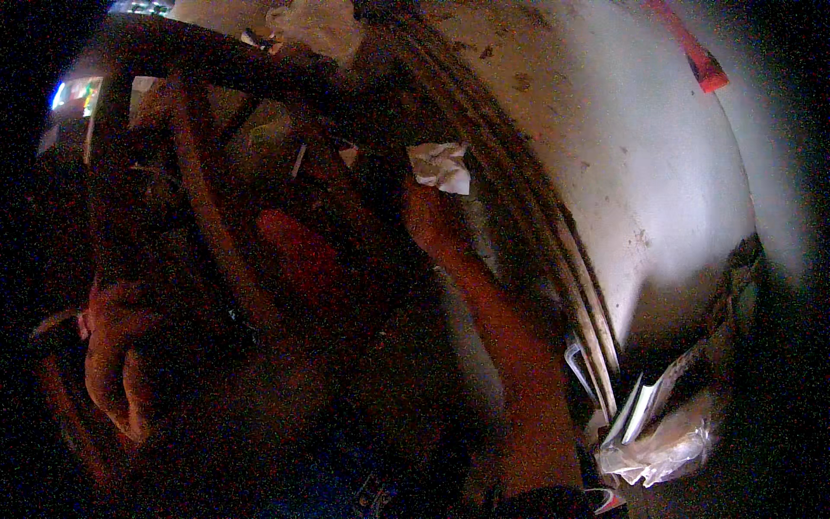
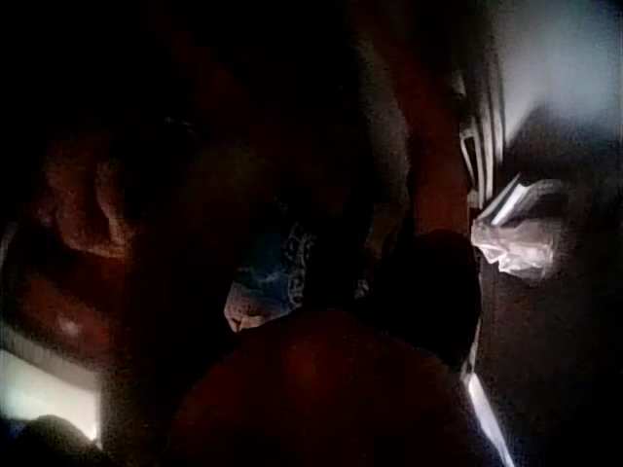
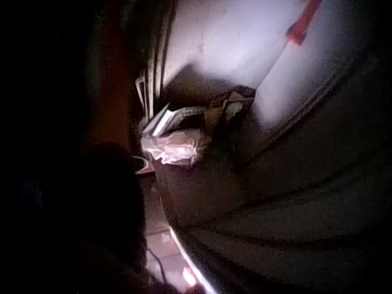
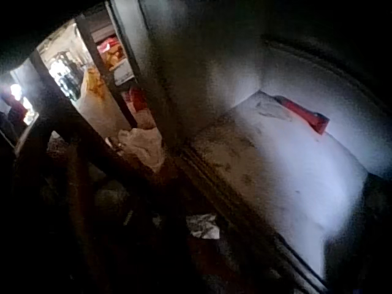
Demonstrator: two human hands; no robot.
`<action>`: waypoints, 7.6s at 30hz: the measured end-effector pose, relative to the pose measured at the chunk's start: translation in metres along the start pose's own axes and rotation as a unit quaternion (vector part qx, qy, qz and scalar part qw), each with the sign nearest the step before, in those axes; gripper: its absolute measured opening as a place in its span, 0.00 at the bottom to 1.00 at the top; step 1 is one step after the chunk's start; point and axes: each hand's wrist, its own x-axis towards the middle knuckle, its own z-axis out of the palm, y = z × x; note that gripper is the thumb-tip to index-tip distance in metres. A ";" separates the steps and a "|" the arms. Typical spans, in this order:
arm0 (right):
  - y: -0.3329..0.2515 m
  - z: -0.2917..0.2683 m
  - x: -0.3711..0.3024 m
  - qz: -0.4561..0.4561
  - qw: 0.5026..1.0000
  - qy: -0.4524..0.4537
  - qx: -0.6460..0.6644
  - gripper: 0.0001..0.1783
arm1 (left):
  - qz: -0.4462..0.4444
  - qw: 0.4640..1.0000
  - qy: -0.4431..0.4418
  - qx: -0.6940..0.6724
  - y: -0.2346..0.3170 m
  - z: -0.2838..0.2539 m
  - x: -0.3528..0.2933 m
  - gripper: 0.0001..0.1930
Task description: The person repairs a wooden chair by using a small metal tool to scrape and clean the joints and legs. They repeatedly scrape the crevices of the chair frame, which is positioned upside down on the floor, and occasionally pause to inspect the work.
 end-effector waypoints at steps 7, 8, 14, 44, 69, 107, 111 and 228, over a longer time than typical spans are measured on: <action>-0.003 0.040 0.018 0.119 0.988 -0.055 -0.084 0.09 | -0.020 0.999 -0.021 0.024 0.003 -0.001 -0.008 0.14; -0.014 0.034 0.022 0.157 0.975 -0.120 -0.098 0.09 | -0.013 0.999 -0.027 0.029 0.001 -0.001 -0.008 0.14; 0.025 0.037 -0.004 0.123 0.988 0.087 0.020 0.21 | 0.005 0.993 -0.117 0.029 -0.006 -0.011 -0.006 0.16; 0.004 0.057 0.024 0.154 0.988 0.005 0.009 0.26 | 0.032 0.983 -0.179 0.004 -0.004 -0.031 0.009 0.14; 0.152 0.048 -0.034 0.032 0.950 0.241 -0.197 0.22 | 0.041 0.989 -0.138 0.032 0.001 -0.017 0.000 0.15; 0.102 0.031 -0.030 0.221 0.928 -0.079 -0.288 0.18 | 0.060 0.992 -0.106 0.032 -0.012 -0.022 -0.005 0.13; 0.108 0.028 -0.030 0.233 0.945 -0.059 -0.221 0.19 | 0.068 0.991 -0.110 0.034 -0.014 -0.023 -0.004 0.13; -0.500 -0.443 -0.340 -0.145 0.978 -0.129 -0.080 0.13 | -0.285 0.425 0.443 -0.736 0.196 -0.386 -0.246 0.17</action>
